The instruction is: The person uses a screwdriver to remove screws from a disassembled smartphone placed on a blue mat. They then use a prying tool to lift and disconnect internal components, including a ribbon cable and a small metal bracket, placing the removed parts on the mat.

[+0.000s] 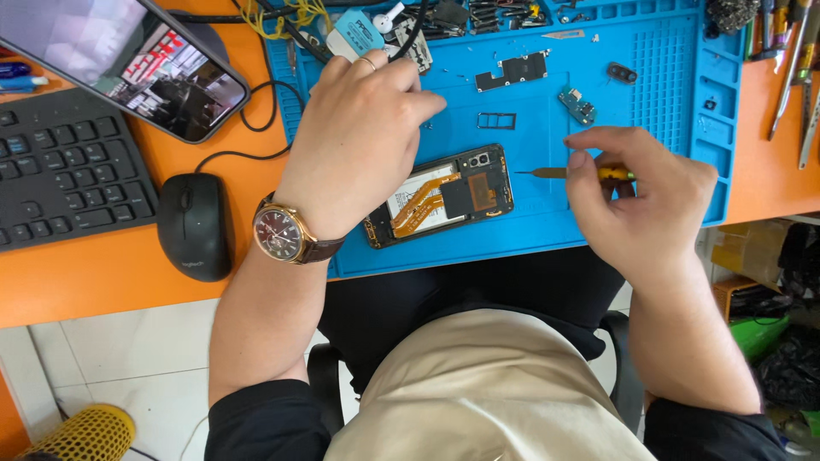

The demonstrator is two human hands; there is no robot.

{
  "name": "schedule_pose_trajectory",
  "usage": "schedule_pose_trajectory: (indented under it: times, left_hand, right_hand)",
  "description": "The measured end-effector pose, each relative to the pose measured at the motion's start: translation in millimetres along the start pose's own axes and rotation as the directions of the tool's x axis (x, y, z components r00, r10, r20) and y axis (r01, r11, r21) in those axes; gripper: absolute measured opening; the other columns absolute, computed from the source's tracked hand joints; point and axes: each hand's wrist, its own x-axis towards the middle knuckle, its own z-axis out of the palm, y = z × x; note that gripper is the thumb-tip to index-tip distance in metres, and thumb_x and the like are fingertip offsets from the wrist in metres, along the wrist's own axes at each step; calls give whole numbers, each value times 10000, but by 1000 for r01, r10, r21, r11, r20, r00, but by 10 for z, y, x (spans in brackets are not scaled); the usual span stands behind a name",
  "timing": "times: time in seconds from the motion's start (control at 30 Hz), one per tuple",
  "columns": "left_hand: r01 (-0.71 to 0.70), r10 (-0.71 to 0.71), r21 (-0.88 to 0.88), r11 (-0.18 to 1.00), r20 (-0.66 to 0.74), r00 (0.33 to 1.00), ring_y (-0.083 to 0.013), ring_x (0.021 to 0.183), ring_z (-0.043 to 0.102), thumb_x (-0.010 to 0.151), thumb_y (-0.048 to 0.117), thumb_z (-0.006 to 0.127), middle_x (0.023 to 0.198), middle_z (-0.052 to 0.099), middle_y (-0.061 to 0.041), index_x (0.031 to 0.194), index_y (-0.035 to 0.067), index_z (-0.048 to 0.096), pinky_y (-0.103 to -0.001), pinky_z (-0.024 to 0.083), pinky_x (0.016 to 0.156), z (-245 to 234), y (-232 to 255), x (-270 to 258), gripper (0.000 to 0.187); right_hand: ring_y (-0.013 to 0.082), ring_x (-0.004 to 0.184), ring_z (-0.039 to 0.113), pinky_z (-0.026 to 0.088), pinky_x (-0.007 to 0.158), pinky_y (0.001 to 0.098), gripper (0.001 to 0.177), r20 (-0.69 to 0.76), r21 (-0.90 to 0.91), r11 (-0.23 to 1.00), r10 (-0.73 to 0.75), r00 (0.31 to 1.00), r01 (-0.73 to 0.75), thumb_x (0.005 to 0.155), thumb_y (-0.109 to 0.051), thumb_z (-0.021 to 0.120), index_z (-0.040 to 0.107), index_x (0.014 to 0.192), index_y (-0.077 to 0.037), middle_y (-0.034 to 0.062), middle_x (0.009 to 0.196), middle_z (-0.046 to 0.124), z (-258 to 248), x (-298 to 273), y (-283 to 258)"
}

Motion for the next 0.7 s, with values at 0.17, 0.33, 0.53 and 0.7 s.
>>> schedule_pose_trajectory:
  times: [0.17,0.33,0.53,0.7]
  left_hand:
    - [-21,21,7,1000,2,1000,-342,1008,642,1015,19,667,978,712,-80,1139,160,844,-515,516,793,16,-4,-3,258]
    - [-32,32,13,999,11,999,-339,1028,653,1019,53,674,1035,734,-80,1223,166,837,-521,534,827,5,-14,16,285]
    - [-26,26,12,1000,9,1000,-342,1058,653,1010,69,682,1054,737,-76,1258,178,838,-526,534,828,12,-29,20,312]
    - [-42,42,20,999,-26,999,-332,1009,637,1006,34,666,1010,715,-70,1212,171,839,-515,529,803,28,-28,20,303]
  right_hand:
    - [190,691,661,447,629,324,137,29,-72,994,-82,996,84,1089,-12,731,856,1144,-10,72,840,745,-15,-119,21]
    - [196,667,657,442,604,327,130,57,-71,992,-104,993,108,1091,-32,732,849,1141,-55,52,792,726,1,-137,-19]
    - [192,687,669,449,603,327,149,85,-114,983,-137,987,146,1083,-24,729,852,1147,-77,21,799,723,-4,-111,-38]
    - [207,615,557,404,530,317,174,265,-392,825,-322,909,407,1139,-140,710,821,1270,-168,-43,901,728,-165,63,-322]
